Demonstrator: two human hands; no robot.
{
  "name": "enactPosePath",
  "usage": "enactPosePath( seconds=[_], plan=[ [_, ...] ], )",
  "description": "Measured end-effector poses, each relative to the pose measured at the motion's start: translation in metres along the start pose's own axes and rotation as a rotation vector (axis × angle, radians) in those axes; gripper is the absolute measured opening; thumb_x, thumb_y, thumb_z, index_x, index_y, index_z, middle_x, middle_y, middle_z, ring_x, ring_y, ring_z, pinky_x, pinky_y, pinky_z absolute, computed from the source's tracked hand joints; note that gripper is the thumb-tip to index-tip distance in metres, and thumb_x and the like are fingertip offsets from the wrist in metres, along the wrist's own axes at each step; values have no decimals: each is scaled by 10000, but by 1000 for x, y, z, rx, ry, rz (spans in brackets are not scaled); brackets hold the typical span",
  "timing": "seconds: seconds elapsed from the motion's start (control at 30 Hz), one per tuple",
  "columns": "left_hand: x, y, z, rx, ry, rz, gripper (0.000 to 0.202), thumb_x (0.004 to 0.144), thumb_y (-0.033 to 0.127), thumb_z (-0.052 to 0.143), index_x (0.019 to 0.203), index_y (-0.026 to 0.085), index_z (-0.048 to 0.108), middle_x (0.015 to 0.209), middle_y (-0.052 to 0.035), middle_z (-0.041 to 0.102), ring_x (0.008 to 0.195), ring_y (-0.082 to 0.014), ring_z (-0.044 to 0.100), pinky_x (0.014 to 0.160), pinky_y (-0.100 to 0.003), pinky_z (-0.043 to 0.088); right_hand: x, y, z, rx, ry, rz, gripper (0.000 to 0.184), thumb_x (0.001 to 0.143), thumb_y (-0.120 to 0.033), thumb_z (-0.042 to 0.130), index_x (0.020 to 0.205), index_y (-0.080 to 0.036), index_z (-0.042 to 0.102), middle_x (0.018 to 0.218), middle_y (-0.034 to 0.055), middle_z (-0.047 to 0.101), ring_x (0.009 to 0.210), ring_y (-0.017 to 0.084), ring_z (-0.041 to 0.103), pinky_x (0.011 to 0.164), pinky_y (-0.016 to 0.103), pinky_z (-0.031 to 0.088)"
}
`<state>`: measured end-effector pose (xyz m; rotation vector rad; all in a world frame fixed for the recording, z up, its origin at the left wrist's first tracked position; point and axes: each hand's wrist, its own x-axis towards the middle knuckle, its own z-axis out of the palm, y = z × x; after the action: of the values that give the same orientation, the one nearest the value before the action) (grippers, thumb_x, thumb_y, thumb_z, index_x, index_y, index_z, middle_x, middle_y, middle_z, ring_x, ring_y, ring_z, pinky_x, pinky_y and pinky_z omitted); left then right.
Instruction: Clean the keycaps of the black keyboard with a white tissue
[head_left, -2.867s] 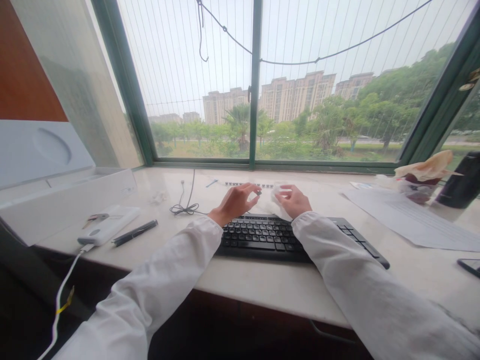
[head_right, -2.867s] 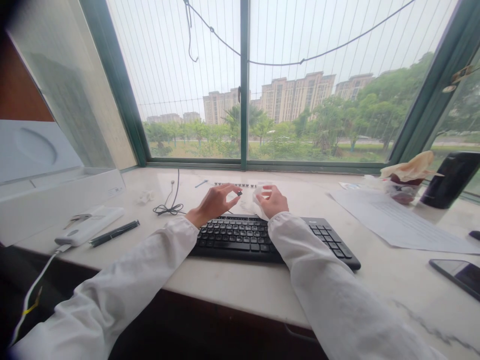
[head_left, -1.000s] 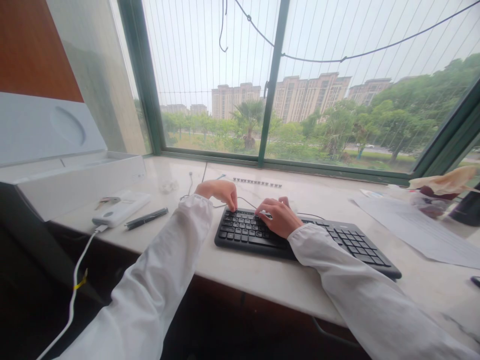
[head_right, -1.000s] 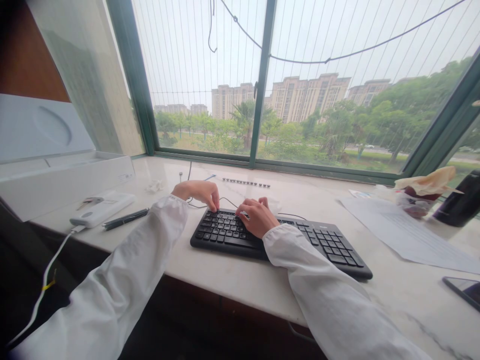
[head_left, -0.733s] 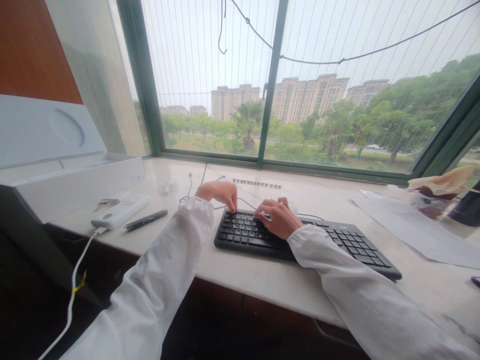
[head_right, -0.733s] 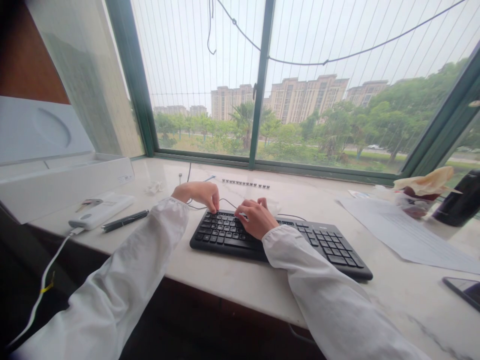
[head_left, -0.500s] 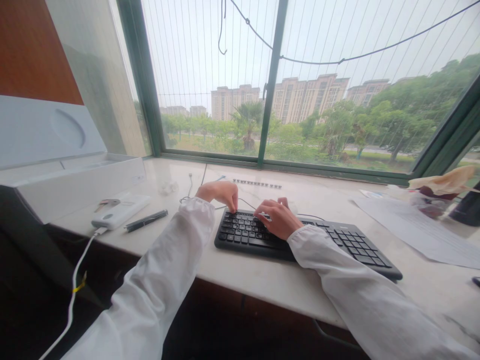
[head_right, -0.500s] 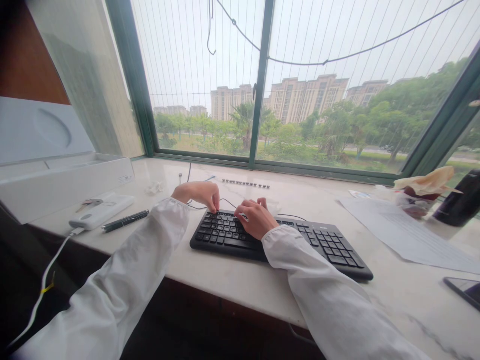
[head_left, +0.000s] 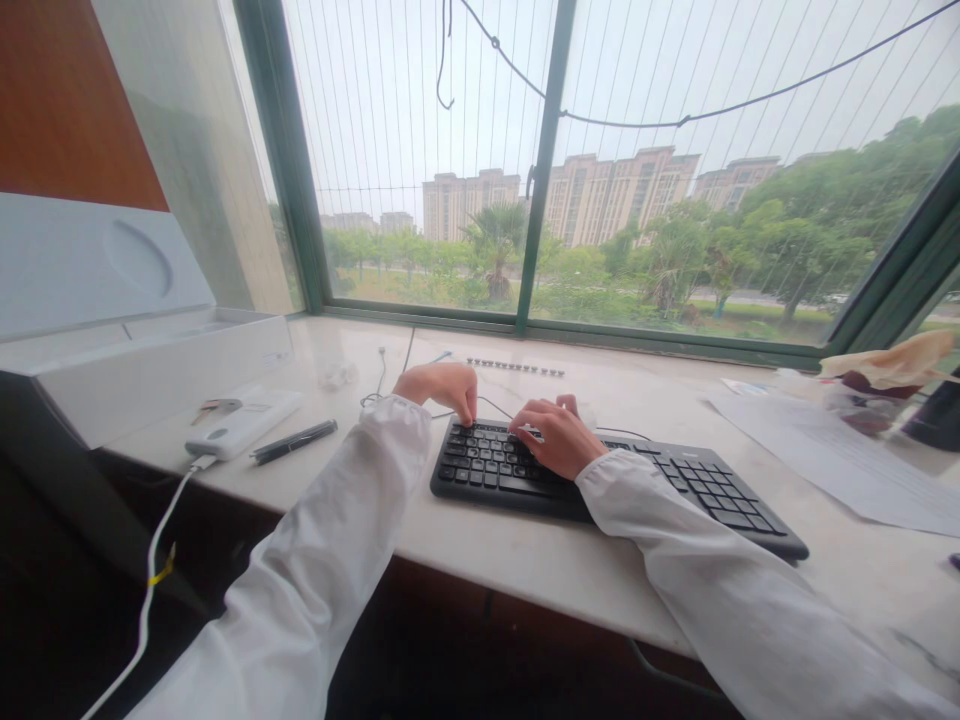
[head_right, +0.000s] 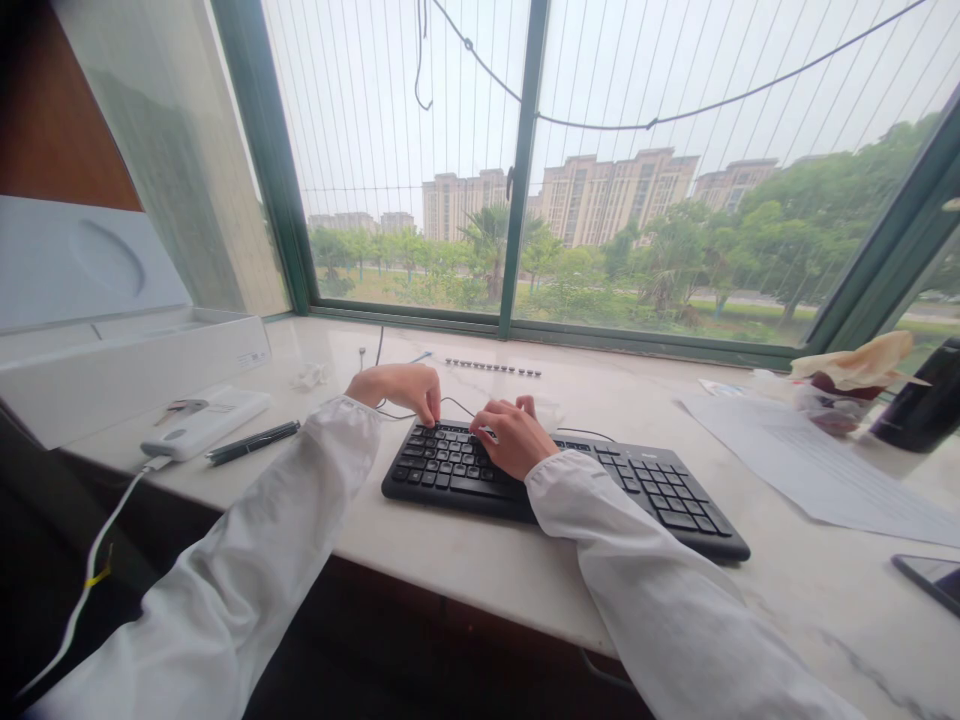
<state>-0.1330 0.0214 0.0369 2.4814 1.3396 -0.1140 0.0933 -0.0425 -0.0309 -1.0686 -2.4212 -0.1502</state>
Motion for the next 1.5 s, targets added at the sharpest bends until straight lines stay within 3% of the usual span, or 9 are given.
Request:
enactPosePath(
  seconds=[0.27, 0.5, 0.67, 0.87, 1.17, 1.5],
  plan=[
    [4, -4, 1, -21, -11, 7, 260, 555, 333, 803, 802, 254, 791, 822, -9, 760, 762, -165, 651, 651, -237, 439, 1, -3, -1, -20, -1, -19, 183, 930, -218, 518, 906, -242, 699, 948, 39, 693, 865, 175, 612, 883, 392, 243],
    [4, -11, 1, -48, -26, 28, 264, 599, 363, 786, 845, 266, 786, 877, 1, 760, 805, -167, 663, 671, -243, 447, 3, -11, 0, -73, -38, -84, 300, 969, -352, 460, 1213, -331, 634, 1106, 68, 650, 939, 217, 575, 835, 396, 299],
    [4, -11, 1, -47, -31, 27, 273, 610, 348, 777, 869, 263, 786, 883, 1, 758, 796, -161, 659, 656, -238, 440, 7, -19, 6, -125, -80, -100, 345, 986, -393, 400, 1270, -367, 593, 1177, 71, 619, 972, 229, 548, 835, 406, 312],
    [6, -6, 2, -47, -11, -21, 299, 561, 308, 802, 851, 235, 792, 848, -18, 757, 805, -173, 645, 653, -234, 433, 12, -25, 9, -135, -124, -89, 329, 994, -376, 372, 1199, -362, 630, 1232, 60, 602, 1037, 246, 522, 846, 433, 288],
    [5, 7, 3, -14, -6, -83, 252, 554, 232, 756, 804, 217, 786, 812, -11, 752, 748, -149, 631, 633, -216, 436, 21, -33, 7, -92, -173, -40, 369, 1001, -365, 370, 955, -280, 726, 1141, 51, 651, 1019, 212, 540, 852, 412, 260],
    [7, 16, 3, 33, -9, -114, 219, 549, 173, 754, 762, 213, 784, 775, -14, 746, 732, -156, 627, 640, -233, 444, 26, -30, 9, -56, -164, -47, 396, 1006, -363, 368, 906, -246, 732, 1032, 42, 689, 943, 173, 567, 835, 387, 220]
  ],
)
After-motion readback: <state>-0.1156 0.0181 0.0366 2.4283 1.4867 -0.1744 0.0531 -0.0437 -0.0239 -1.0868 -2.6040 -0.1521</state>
